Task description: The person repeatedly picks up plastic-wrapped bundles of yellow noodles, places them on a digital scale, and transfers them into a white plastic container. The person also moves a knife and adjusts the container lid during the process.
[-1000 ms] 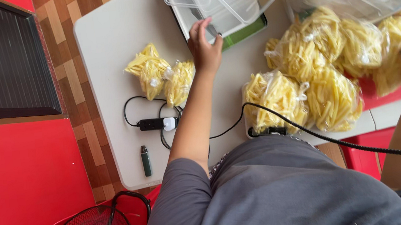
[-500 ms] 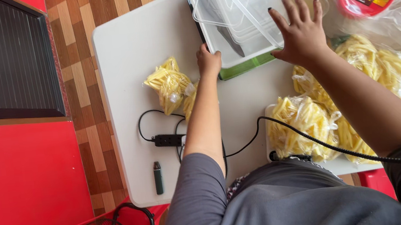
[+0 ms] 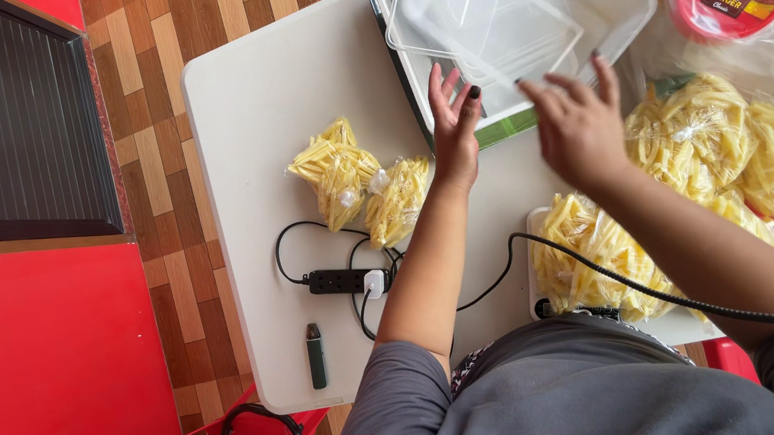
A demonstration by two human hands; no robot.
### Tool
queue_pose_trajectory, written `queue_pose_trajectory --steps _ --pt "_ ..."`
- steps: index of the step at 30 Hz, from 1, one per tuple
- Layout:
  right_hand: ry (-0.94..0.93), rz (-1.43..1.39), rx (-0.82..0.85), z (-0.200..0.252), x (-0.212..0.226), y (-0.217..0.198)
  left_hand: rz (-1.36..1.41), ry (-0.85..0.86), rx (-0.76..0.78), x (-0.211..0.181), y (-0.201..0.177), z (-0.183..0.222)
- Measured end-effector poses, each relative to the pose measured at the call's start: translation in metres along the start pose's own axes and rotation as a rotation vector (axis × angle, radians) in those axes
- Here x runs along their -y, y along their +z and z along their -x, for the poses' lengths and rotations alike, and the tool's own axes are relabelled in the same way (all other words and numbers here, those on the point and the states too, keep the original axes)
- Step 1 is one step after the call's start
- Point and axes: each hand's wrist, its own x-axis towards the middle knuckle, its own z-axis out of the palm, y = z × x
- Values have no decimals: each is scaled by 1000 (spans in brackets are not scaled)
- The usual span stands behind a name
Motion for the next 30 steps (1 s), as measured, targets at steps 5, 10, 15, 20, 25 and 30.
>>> queue_pose_trajectory --steps 5,10,15,20,25,30 --pt "-369 -335 80 -12 36 1 74 141 -41 -53 -19 20" --pt "-71 -253 5 -56 -29 54 -223 -46 -362 -145 -117 7" --pt "427 -320 35 -116 -139 136 -194 -257 -277 -167 -169 -20" --pt "789 -681 221 -139 -186 195 -13 -203 -27 -97 -185 -96" --pt "753 -655 221 -133 -181 201 -94 -170 31 12 -145 -203" --pt "714 -754 243 -118 -173 168 -355 -371 133 42 -98 -194"
